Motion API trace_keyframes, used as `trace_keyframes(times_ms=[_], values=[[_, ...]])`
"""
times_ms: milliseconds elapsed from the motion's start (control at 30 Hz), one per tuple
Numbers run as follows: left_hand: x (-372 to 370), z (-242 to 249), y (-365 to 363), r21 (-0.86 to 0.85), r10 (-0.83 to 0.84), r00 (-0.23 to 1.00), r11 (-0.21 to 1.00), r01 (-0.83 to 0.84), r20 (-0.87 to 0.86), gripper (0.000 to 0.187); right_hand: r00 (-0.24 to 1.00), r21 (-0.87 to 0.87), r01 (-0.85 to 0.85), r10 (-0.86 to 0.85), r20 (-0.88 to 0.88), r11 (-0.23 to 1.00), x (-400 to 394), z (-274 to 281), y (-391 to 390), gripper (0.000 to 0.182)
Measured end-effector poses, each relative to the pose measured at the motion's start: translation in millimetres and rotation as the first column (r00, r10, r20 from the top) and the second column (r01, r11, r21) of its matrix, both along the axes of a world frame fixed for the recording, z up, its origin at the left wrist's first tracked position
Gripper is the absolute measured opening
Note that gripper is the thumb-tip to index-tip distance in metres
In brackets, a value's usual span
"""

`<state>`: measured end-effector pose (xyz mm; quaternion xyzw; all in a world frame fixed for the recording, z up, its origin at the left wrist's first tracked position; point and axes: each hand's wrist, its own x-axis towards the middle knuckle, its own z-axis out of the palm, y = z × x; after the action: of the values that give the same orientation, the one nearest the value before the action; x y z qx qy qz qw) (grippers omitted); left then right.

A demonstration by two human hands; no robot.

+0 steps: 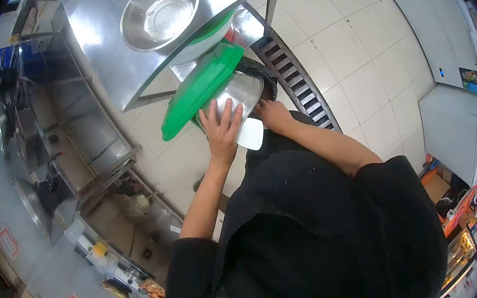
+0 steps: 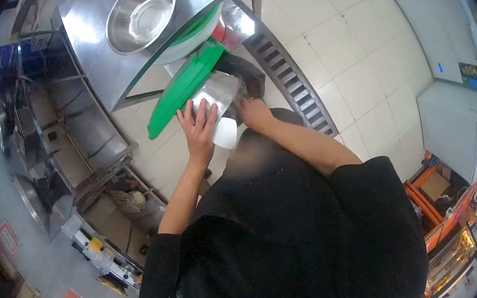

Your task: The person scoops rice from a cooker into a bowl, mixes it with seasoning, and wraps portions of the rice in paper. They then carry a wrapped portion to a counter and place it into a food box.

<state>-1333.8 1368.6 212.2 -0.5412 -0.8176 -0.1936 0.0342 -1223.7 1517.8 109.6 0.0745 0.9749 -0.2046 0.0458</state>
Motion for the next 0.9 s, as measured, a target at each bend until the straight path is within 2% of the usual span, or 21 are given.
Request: trace_keyframes(times_ms=[67,133,167,233,300,367,433,467,500,533,567,600,633,667,700,733,767,800,867,900], values=[[-5.3,-0.3,2.2,-0.01,-0.01,1.0,1.0,0.01,0.027,0.039,0.998,-0.066,0.039,-0.036,0.05,0.997,1.1,12.4,1.9,0.033],[-8.0,2.4,5.3,-0.017,-0.021,1.0,1.0,0.021,0.014,0.039,0.985,-0.183,0.045,-0.074,-0.157,0.982,4.0,17.1,5.0,0.036],[-5.5,3.5,4.9,-0.027,-0.028,1.0,0.999,0.028,0.011,0.039,0.986,-0.185,0.05,-0.079,-0.15,0.981,5.8,14.4,6.0,0.036],[-9.0,-2.5,6.1,-0.03,-0.024,0.999,0.999,0.024,0.022,0.039,0.995,-0.153,0.044,-0.03,0.091,0.987,-1.8,-0.2,15.5,0.031],[-11.8,-5.0,9.4,-0.035,-0.008,0.999,0.999,0.01,0.032,0.039,0.998,-0.134,-0.007,0.015,0.062,0.991,-6.2,-12.2,21.2,0.026],[-10.5,0.3,5.6,-0.04,-0.102,0.994,0.994,0.103,0.026,0.038,0.997,-0.135,-0.064,0.07,0.04,0.989,-0.3,-19.4,12.9,0.023],[-12.7,-5.7,1.3,-0.029,-0.075,0.996,0.997,0.076,0.036,0.036,0.977,-0.049,-0.204,0.207,0.06,0.978,-8.7,-13.8,19.5,0.017],[-14.7,-10.1,-0.1,-0.018,-0.049,0.997,0.999,0.05,0.051,0.035,0.983,-0.094,-0.169,0.161,-0.088,0.981,-8.3,-6.1,20.8,0.017],[-11.3,-6.4,1.9,0.004,-0.029,0.999,1.0,0.029,0.028,0.031,0.989,-0.088,-0.149,0.149,0.001,0.985,-2.3,-26.4,21.9,0.017],[-12.3,-19.9,-3.9,0.031,-0.056,0.998,0.998,0.056,-0.006,0.035,0.986,-0.084,-0.143,0.149,0.08,0.986,4.3,-50.8,23.8,0.016],[-7.2,-37.8,-1.4,0.084,0.0,1.0,0.996,-0.002,0.021,0.035,0.96,-0.093,-0.176,0.192,0.202,0.98,1.3,-20.0,28.2,0.016],[-4.0,-3.6,9.3,-0.045,0.19,0.824,0.979,-0.197,0.534,0.044,0.945,-0.098,-0.251,0.265,0.193,0.963,1.9,-0.2,29.5,0.02],[-5.5,-1.7,19.9,0.304,0.226,0.966,0.918,-0.255,0.129,0.031,0.945,-0.063,-0.325,0.323,-0.044,0.943,8.3,-8.7,30.2,0.026],[0.2,-20.3,3.3,0.133,0.146,0.986,0.979,-0.156,0.086,0.026,0.952,-0.203,-0.3,0.305,-0.01,0.932,-9.1,20.4,33.2,0.028],[3.6,-31.4,1.5,0.265,0.075,0.985,0.957,-0.115,0.155,0.025,0.967,-0.573,-0.116,0.224,0.121,0.811,-23.1,27.6,36.2,0.025],[16.4,-47.7,3.3,0.15,0.16,0.969,0.97,-0.189,0.187,0.026,0.983,-0.696,-0.051,0.158,0.09,0.716,2.1,-47.4,52.6,0.025],[15.4,-36.6,3.3,0.267,0.21,0.974,0.937,-0.225,0.085,0.031,0.959,-0.592,-0.118,0.246,0.14,0.797,-12.7,-35.7,54.9,0.026],[17.1,-46.0,-10.6,0.137,0.181,0.975,0.977,-0.163,-0.128,0.042,0.936,-0.461,-0.177,0.293,0.194,0.869,-19.1,-20.1,49.2,0.027],[25.8,-43.5,-35.8,0.267,0.277,0.961,0.926,-0.268,0.006,0.051,0.902,-0.308,-0.416,0.43,-0.027,0.855,-28.8,-39.9,39.9,0.019],[37.5,-47.7,-43.3,0.236,0.342,0.94,0.913,-0.333,0.002,0.051,0.872,-0.265,-0.479,0.488,-0.035,0.837,-35.7,-41.0,31.5,0.019]])
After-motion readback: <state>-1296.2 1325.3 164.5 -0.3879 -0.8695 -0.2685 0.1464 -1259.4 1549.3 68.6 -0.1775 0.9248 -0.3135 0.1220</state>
